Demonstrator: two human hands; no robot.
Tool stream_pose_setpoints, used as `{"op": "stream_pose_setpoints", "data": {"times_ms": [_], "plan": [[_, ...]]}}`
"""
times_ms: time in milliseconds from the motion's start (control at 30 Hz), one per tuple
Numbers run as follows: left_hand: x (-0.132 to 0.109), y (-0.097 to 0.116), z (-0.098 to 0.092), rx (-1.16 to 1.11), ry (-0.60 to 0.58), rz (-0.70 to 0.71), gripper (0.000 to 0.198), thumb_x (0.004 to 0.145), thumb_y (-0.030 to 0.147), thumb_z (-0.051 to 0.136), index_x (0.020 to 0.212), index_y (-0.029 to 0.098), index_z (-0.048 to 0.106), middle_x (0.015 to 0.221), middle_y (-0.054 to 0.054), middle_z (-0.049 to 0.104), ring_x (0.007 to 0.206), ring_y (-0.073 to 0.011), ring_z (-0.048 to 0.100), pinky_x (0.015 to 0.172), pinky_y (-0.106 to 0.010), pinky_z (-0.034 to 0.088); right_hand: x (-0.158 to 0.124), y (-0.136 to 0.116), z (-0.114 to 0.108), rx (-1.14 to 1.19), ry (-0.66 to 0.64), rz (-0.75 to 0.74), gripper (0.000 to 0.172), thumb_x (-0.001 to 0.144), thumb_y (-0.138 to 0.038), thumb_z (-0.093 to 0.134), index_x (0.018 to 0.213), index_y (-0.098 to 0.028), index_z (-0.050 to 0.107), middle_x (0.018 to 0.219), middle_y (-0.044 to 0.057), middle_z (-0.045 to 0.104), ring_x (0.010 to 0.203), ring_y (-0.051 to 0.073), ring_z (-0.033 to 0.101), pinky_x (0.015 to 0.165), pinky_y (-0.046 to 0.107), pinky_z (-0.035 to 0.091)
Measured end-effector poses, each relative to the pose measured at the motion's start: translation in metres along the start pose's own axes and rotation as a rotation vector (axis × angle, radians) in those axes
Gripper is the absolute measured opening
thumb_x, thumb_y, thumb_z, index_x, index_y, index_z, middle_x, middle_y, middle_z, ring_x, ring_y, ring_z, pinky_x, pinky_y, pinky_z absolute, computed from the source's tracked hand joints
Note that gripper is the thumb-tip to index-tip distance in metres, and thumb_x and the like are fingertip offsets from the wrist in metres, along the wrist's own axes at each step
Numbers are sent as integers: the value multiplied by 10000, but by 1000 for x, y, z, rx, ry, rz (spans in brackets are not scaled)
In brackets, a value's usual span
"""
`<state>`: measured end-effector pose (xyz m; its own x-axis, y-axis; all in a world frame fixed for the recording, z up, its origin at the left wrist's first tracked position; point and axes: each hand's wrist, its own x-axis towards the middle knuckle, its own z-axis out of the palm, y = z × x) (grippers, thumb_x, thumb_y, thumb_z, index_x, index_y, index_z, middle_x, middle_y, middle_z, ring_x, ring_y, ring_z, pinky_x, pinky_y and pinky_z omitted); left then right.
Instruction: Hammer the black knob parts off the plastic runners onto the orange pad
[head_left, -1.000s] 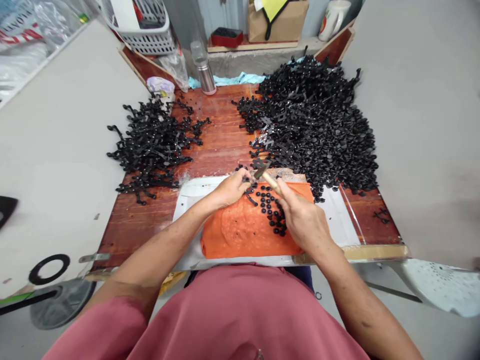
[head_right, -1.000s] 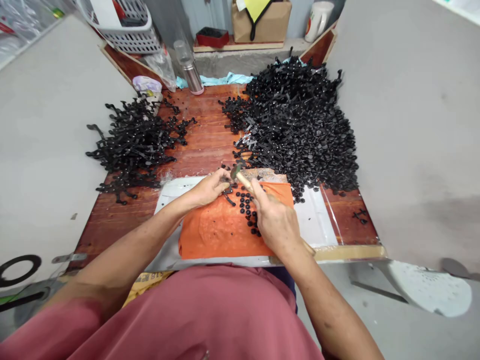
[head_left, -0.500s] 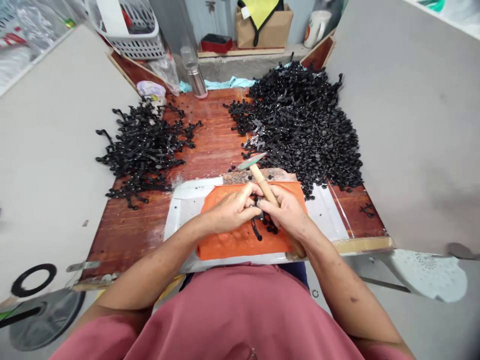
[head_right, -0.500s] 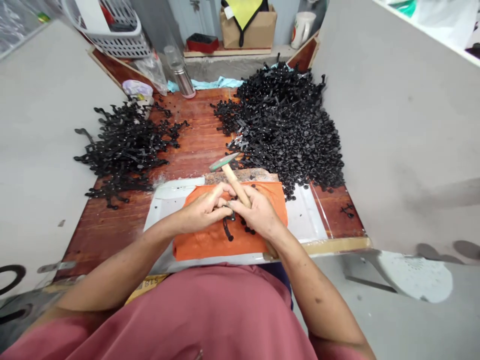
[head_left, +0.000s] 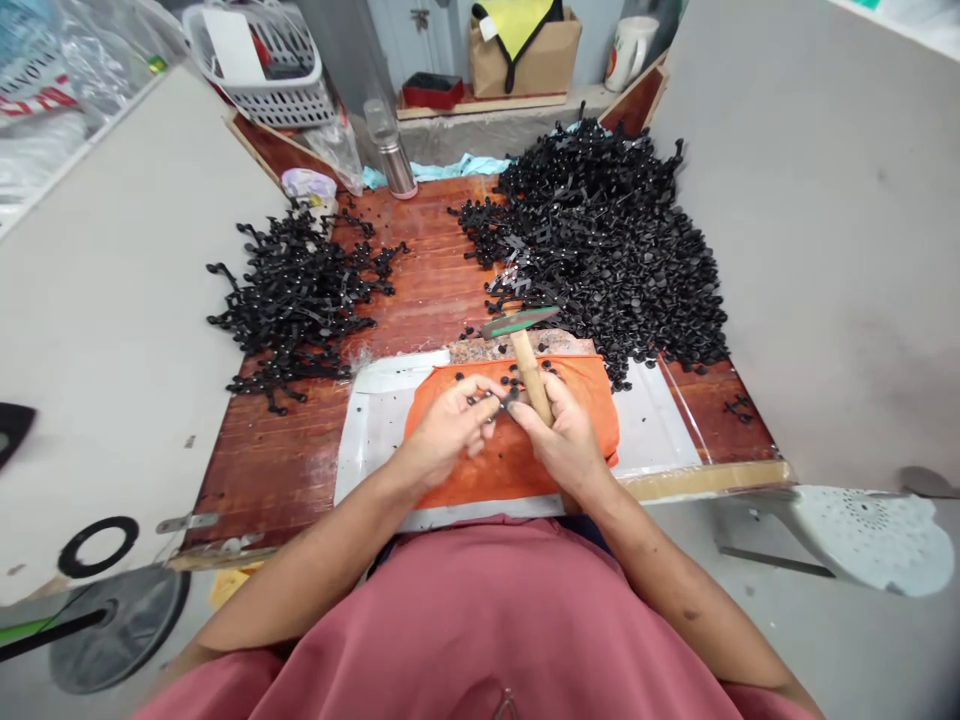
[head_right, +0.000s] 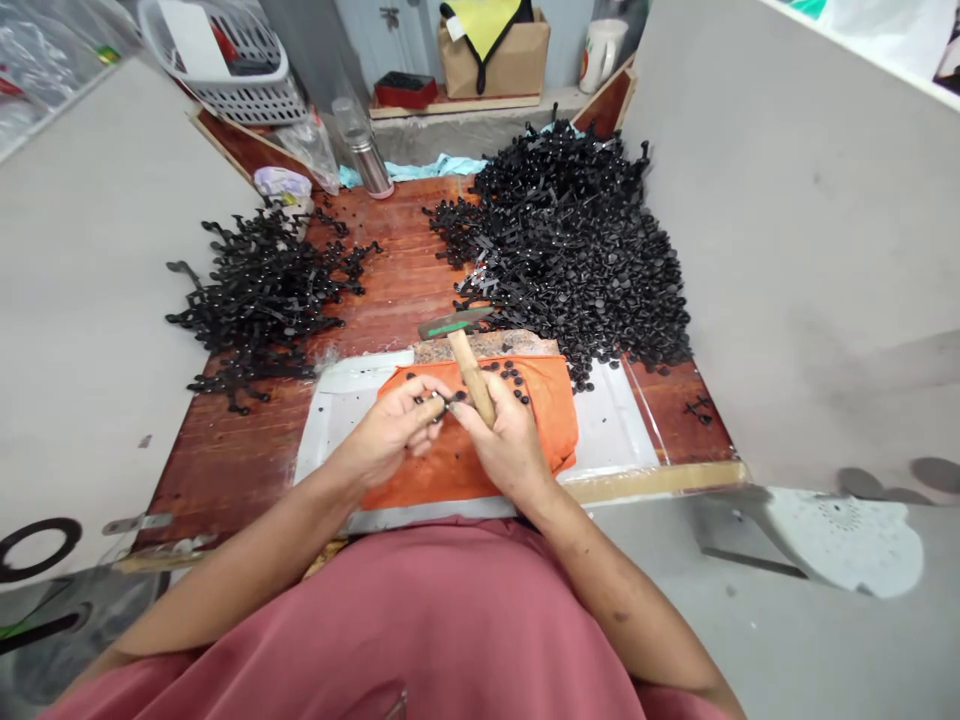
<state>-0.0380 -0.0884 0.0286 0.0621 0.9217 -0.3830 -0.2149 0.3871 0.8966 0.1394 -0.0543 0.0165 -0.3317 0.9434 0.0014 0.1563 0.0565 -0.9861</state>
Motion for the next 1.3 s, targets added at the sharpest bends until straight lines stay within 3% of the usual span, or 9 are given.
{"op": "stream_pose_setpoints", "data": {"times_ms": [100,200,367,633,1033,1100,1200,1300], "plan": [[16,9,-17,36,59,-62,421,868,528,804,1029,216,569,556,102,479,368,-23,237,396,-147,122,-11,5,-28,-119,5,50,375,1046,-410,503,1375,-254,593,1095,42,773,807,198,687,756,341,551],[32,13,-32,75,52,-118,374,896,479,792,1017,213,558,549,107,467,351,-14,205,388,-135,115,-27,22,-62,-266,92,80,310,1052,-422,495,1229,-229,661,970,47,762,860,227,704,770,346,554],[48,6,-30,111,29,-129,304,923,414,768,1008,207,562,535,109,450,348,-27,239,359,-126,165,-54,61,-89,-244,174,243,382,1051,-494,495,1270,-223,652,816,-3,677,617,171,595,562,282,483],[59,0,-23,167,59,-149,193,970,329,711,980,200,568,521,107,446,341,-33,281,347,-118,192,-59,79,-91,-234,171,291,484,1044,-522,515,1422,-232,601,791,-33,639,541,141,523,520,265,452],[63,-6,-24,253,103,-139,124,974,292,678,958,208,588,471,110,442,307,-35,270,353,-131,165,-60,78,-91,-347,165,235,496,1064,-494,480,1455,-219,609,779,-8,703,635,198,657,613,314,533],[64,-6,-25,270,96,-140,128,973,305,678,968,213,589,465,112,439,305,-36,275,360,-130,156,-59,69,-90,-501,167,190,494,1066,-463,473,1473,-220,612,860,34,767,715,233,719,672,350,565],[64,-6,-25,282,91,-140,122,979,301,661,1014,233,566,465,123,436,304,-37,262,375,-126,137,-55,46,-85,-765,153,72,515,1063,-399,472,1552,-267,567,1212,105,802,904,287,785,752,399,602],[64,-5,-23,291,105,-138,114,987,282,635,1019,248,531,477,130,441,310,-36,256,390,-124,123,-45,25,-74,-829,46,-71,545,1076,-359,456,1619,-316,492,1354,77,762,979,286,797,764,397,634]]}}
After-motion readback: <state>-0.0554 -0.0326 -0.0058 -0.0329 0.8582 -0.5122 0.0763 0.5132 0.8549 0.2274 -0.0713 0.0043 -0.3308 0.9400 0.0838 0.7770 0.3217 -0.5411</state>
